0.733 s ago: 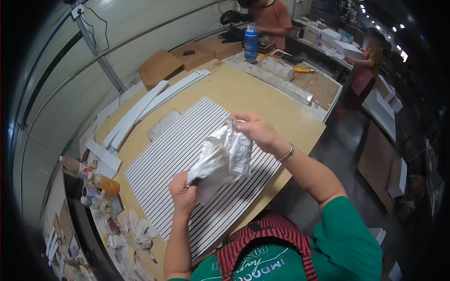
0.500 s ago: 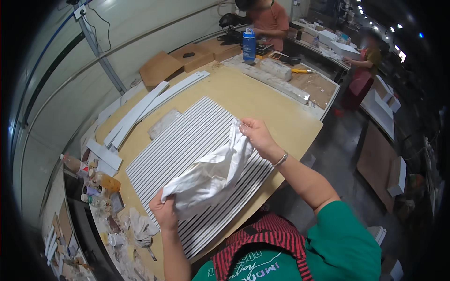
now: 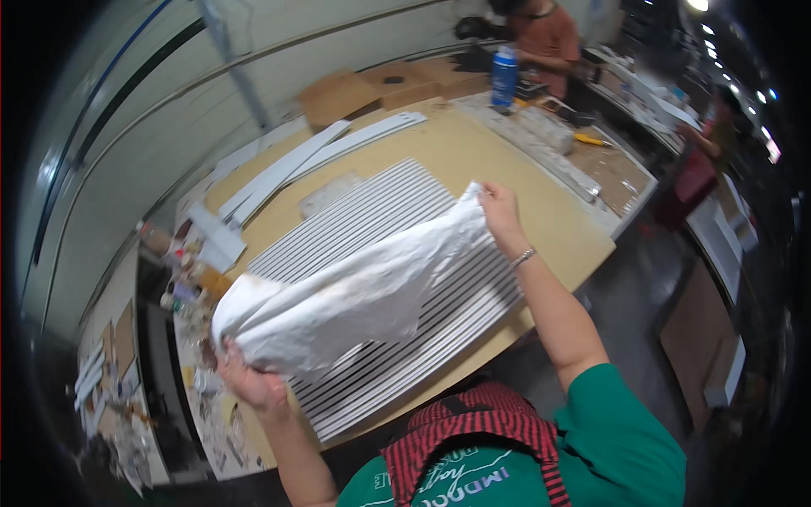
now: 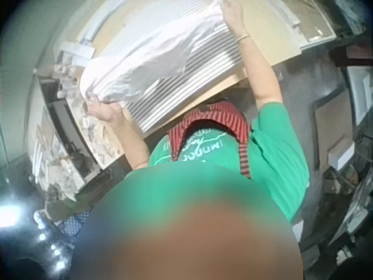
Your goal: The person is cleaning and finishing a slatted furniture panel using a cloth, a liquid solvent, and a manual scraper.
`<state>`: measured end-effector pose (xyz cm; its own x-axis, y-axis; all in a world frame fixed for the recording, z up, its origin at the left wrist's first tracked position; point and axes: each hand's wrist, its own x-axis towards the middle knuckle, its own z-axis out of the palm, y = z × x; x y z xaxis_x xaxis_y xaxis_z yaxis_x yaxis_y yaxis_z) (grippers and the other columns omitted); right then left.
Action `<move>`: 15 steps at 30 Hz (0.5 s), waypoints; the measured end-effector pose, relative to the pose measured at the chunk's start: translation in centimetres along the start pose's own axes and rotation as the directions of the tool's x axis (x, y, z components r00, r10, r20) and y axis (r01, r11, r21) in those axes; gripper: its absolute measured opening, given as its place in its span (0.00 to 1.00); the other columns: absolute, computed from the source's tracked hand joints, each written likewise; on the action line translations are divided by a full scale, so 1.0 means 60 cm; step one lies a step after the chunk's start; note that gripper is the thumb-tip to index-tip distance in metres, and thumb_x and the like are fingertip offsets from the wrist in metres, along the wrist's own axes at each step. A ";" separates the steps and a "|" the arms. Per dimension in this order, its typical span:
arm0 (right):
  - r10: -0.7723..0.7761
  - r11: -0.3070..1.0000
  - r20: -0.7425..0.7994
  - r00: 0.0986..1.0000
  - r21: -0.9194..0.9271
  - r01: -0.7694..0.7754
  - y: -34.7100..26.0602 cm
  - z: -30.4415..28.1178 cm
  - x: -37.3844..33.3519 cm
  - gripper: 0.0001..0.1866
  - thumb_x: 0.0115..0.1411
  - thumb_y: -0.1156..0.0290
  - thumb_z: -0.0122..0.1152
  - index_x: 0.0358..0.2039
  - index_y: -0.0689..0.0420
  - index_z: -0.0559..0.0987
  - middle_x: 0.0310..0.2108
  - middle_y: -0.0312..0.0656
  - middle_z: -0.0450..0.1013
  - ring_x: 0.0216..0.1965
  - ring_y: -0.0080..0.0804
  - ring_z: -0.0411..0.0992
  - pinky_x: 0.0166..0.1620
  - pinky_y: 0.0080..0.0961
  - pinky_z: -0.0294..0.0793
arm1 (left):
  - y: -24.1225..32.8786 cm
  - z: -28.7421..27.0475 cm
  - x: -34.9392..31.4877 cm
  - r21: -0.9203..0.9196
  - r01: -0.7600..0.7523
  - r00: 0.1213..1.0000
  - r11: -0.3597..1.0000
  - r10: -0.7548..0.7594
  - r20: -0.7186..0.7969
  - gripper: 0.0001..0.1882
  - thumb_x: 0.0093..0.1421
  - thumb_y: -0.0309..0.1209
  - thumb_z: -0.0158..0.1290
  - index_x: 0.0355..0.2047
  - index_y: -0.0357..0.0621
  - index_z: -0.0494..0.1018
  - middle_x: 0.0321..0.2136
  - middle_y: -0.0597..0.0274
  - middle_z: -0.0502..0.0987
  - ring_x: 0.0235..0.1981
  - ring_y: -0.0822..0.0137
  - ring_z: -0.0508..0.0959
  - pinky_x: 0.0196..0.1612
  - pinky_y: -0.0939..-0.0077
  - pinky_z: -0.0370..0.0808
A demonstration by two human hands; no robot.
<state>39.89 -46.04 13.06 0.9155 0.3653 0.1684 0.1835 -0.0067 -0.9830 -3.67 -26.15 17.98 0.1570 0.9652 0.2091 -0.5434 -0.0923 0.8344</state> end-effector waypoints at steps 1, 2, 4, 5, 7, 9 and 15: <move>0.002 1.000 0.052 0.999 0.018 -0.003 0.002 0.013 0.003 0.12 0.63 0.74 0.60 0.45 0.65 0.81 0.35 0.37 0.80 0.36 0.28 0.76 0.43 0.28 0.75 | -0.005 0.029 -0.008 -0.027 -0.008 1.000 1.000 0.007 -0.020 0.19 0.73 0.31 0.47 0.58 0.30 0.69 0.54 0.47 0.76 0.54 0.57 0.78 0.59 0.60 0.76; -0.178 0.963 0.065 0.982 -0.195 0.188 -0.005 0.026 -0.004 0.16 0.61 0.72 0.63 0.48 0.64 0.79 0.39 0.41 0.80 0.41 0.33 0.77 0.47 0.32 0.75 | 0.002 0.055 -0.017 0.000 -0.009 1.000 1.000 0.009 0.022 0.19 0.73 0.30 0.46 0.58 0.29 0.69 0.53 0.47 0.77 0.52 0.57 0.79 0.58 0.61 0.76; -0.344 0.881 0.250 0.905 -0.248 0.403 -0.030 0.054 -0.020 0.26 0.57 0.68 0.68 0.55 0.62 0.77 0.50 0.48 0.78 0.52 0.41 0.75 0.57 0.37 0.73 | -0.005 0.101 -0.020 0.020 -0.020 0.991 1.000 0.017 0.133 0.18 0.74 0.29 0.45 0.57 0.28 0.70 0.51 0.48 0.78 0.50 0.59 0.80 0.56 0.64 0.76; -0.335 0.910 0.390 0.857 -0.103 0.402 -0.044 0.070 -0.036 0.31 0.55 0.65 0.71 0.59 0.60 0.75 0.56 0.51 0.76 0.59 0.45 0.72 0.63 0.39 0.70 | -0.014 0.117 -0.019 0.019 -0.029 0.980 0.999 0.024 0.196 0.17 0.74 0.28 0.44 0.56 0.28 0.70 0.50 0.49 0.79 0.49 0.60 0.81 0.56 0.65 0.76; -0.253 0.940 0.705 0.663 0.017 0.340 -0.084 0.107 -0.078 0.38 0.55 0.61 0.71 0.65 0.58 0.71 0.64 0.50 0.70 0.67 0.41 0.66 0.69 0.39 0.63 | -0.011 0.141 -0.027 0.038 -0.030 0.978 0.999 0.022 0.207 0.16 0.74 0.26 0.43 0.56 0.28 0.71 0.49 0.50 0.80 0.48 0.62 0.81 0.55 0.67 0.76; -0.242 0.924 0.854 0.462 0.058 0.377 -0.094 0.137 -0.107 0.43 0.53 0.57 0.73 0.67 0.58 0.69 0.67 0.51 0.66 0.70 0.42 0.61 0.72 0.39 0.59 | -0.011 0.170 -0.034 -0.005 0.007 0.954 1.000 -0.005 0.300 0.16 0.74 0.26 0.43 0.56 0.27 0.71 0.50 0.50 0.79 0.49 0.63 0.80 0.55 0.66 0.76; -0.392 0.911 0.870 0.298 0.323 0.257 -0.074 0.195 -0.115 0.37 0.53 0.59 0.73 0.62 0.59 0.75 0.59 0.51 0.75 0.62 0.40 0.71 0.66 0.36 0.67 | -0.011 0.186 -0.052 0.049 0.045 0.962 0.998 -0.057 0.265 0.18 0.74 0.28 0.44 0.58 0.28 0.69 0.52 0.48 0.78 0.52 0.60 0.80 0.58 0.64 0.75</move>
<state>28.54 -37.63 15.42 -0.1107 0.9215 0.3722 0.2867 0.3882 -0.8758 5.41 -31.82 22.51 0.4007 0.8693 0.2894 -0.4948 -0.0604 0.8669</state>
